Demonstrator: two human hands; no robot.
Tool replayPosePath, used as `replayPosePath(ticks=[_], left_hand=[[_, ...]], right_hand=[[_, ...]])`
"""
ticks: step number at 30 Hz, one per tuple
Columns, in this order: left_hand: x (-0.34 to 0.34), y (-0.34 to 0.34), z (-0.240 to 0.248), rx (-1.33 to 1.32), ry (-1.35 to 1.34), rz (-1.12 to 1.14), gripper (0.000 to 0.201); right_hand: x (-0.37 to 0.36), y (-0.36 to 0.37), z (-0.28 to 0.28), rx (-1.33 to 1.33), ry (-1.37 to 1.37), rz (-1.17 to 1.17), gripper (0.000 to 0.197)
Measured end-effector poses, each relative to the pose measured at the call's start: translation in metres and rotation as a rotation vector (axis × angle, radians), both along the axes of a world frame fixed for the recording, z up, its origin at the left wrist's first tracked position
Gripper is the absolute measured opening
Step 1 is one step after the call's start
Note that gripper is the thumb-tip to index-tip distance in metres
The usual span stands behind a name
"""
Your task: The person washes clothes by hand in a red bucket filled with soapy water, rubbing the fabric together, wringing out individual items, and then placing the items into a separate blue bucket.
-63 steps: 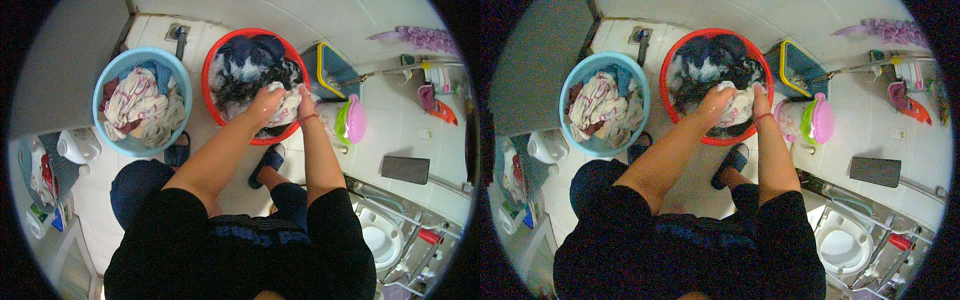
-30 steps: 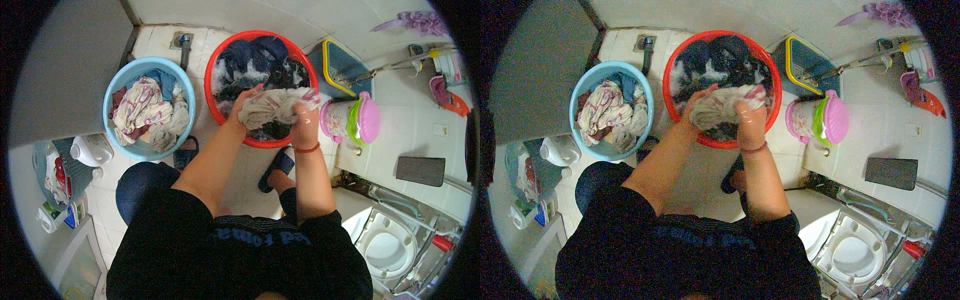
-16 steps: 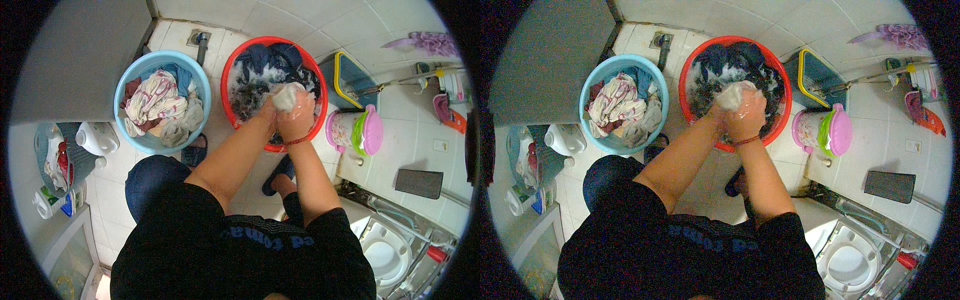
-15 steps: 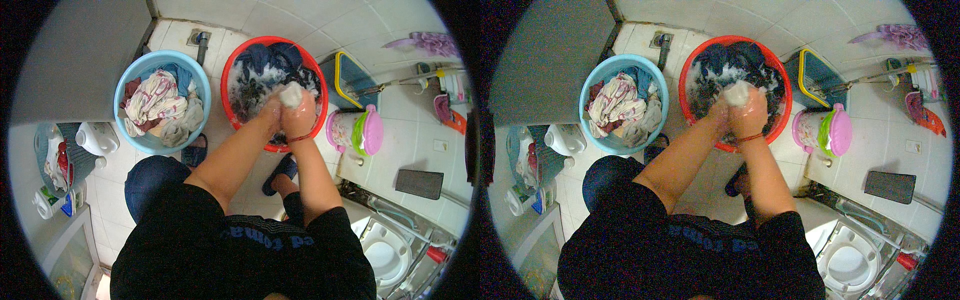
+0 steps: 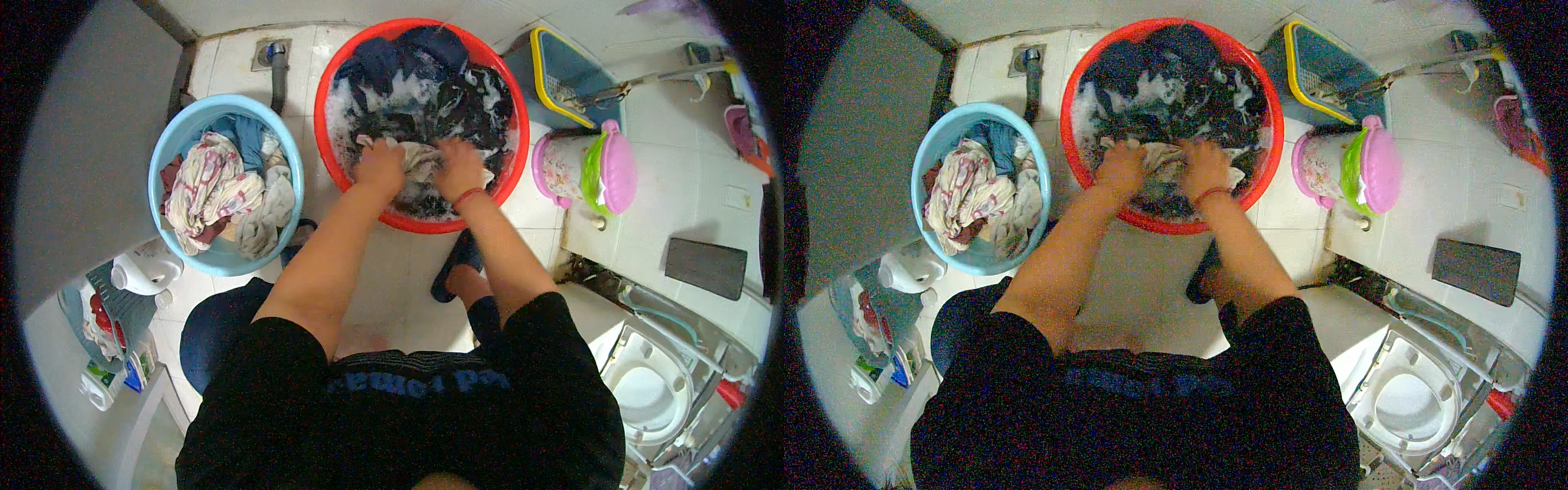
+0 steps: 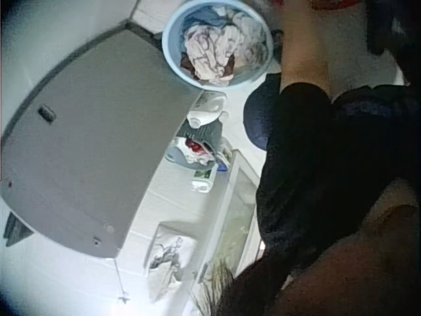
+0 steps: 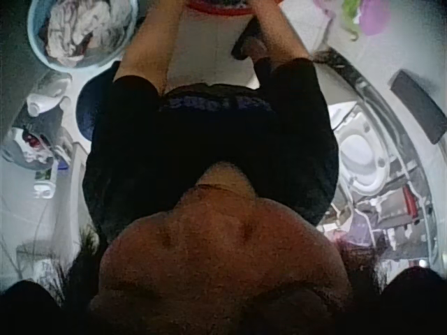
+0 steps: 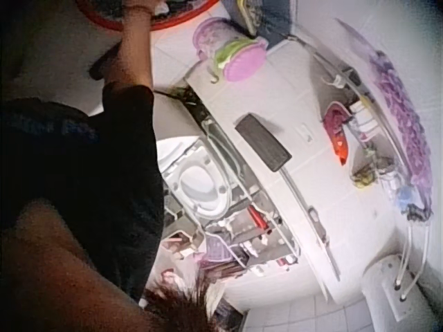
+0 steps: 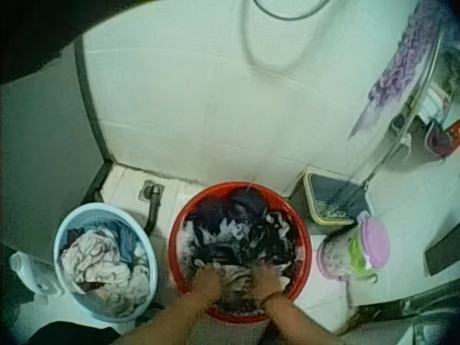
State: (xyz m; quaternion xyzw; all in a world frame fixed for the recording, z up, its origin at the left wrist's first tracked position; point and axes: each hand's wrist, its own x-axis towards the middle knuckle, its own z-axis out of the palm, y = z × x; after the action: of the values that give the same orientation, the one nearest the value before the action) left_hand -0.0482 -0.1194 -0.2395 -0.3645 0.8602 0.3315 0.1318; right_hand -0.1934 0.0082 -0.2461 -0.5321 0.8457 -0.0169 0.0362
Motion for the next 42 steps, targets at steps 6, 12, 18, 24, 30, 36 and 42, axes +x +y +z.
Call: replayPosePath(ticks=[6, 12, 18, 24, 30, 36, 42], left_hand=[[0.007, 0.023, -0.073, 0.072, -0.204, -0.185, 0.038], [-0.012, 0.003, -0.122, 0.298, -0.336, -0.204, 0.043], [-0.005, 0.0, -0.104, 0.457, -0.049, 0.336, 0.053], [-0.011, 0.026, -0.024, 2.017, 0.531, 0.885, 0.054], [-0.013, 0.015, 0.105, 1.679, 0.643, 0.924, 0.033], [-0.003, 0.044, 0.196, 1.835, 0.687, 0.911, 0.048], [0.002, 0.045, 0.208, 1.432, 0.337, 0.394, 0.062]], right_hand=[[0.029, -0.001, -0.062, 0.456, 0.011, 0.059, 0.041], [0.001, -0.015, -0.077, 0.548, -0.116, -0.123, 0.027], [0.012, -0.014, 0.007, 0.337, -0.358, -0.066, 0.028], [0.046, 0.016, 0.141, -0.485, -1.793, -0.36, 0.037], [0.053, 0.037, 0.203, -0.939, -2.232, -0.341, 0.038], [0.037, 0.026, 0.171, -0.936, -2.161, -0.497, 0.039], [0.026, 0.019, 0.184, -0.971, -2.151, -0.553, 0.029]])
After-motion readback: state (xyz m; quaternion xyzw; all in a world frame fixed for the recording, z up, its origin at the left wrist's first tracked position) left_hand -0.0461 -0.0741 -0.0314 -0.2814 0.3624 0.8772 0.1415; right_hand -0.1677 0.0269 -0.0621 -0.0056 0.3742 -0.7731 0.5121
